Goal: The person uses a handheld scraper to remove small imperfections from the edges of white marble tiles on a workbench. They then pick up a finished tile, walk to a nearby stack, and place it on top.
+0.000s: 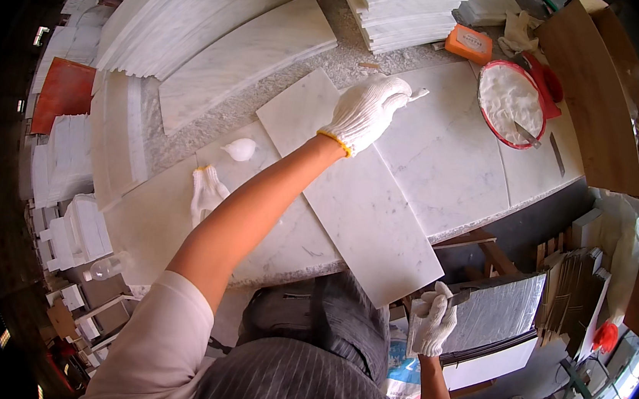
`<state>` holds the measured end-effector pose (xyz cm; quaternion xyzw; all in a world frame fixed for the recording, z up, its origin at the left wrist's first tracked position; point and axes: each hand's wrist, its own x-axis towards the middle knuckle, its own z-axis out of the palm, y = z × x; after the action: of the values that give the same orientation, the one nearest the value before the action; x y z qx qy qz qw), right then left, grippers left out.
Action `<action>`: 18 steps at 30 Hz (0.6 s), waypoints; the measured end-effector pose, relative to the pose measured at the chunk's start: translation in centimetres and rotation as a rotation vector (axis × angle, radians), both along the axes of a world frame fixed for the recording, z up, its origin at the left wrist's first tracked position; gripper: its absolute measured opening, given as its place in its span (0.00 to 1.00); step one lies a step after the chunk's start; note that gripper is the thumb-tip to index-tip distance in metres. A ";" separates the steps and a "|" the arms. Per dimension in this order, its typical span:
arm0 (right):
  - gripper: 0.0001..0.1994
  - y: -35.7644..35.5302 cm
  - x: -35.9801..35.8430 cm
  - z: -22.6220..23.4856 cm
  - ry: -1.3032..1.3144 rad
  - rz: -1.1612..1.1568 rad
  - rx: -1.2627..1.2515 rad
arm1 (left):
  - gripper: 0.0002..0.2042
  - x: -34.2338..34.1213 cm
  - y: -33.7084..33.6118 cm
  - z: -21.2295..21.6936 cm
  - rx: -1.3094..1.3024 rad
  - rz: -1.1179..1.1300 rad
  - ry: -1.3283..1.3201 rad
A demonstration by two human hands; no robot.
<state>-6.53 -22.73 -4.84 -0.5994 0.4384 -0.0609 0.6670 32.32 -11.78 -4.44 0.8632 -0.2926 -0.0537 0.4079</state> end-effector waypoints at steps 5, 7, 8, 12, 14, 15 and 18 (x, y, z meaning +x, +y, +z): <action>0.18 0.4 1.6 0.4 -0.019 -0.023 -0.094 | 0.10 1.0 -1.7 -0.7 0.444 -0.211 -0.190; 0.18 0.8 1.5 0.3 -0.017 0.020 -0.134 | 0.13 1.6 -1.2 -0.9 0.423 -0.199 -0.178; 0.19 0.6 1.0 -0.2 -0.019 0.067 -0.134 | 0.14 1.9 -0.7 -1.1 0.367 -0.168 -0.166; 0.20 0.6 1.1 -0.1 0.003 0.122 -0.223 | 0.18 2.3 -0.6 0.7 0.517 -0.158 -0.146; 0.20 0.4 1.3 0.0 -0.016 0.118 -0.222 | 0.20 1.8 -0.2 1.6 0.496 -0.061 -0.103; 0.20 0.2 1.4 0.2 -0.021 0.081 -0.182 | 0.21 2.1 0.4 1.0 0.459 0.006 -0.242; 0.22 -0.5 1.9 0.8 -0.070 0.027 -0.101 | 0.27 3.6 5.5 -2.9 0.465 0.202 -0.479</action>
<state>-4.60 -23.25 -4.08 -0.6356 0.4033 -0.0950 0.6514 35.92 -6.30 -7.38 0.9458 -0.2729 0.1261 0.1231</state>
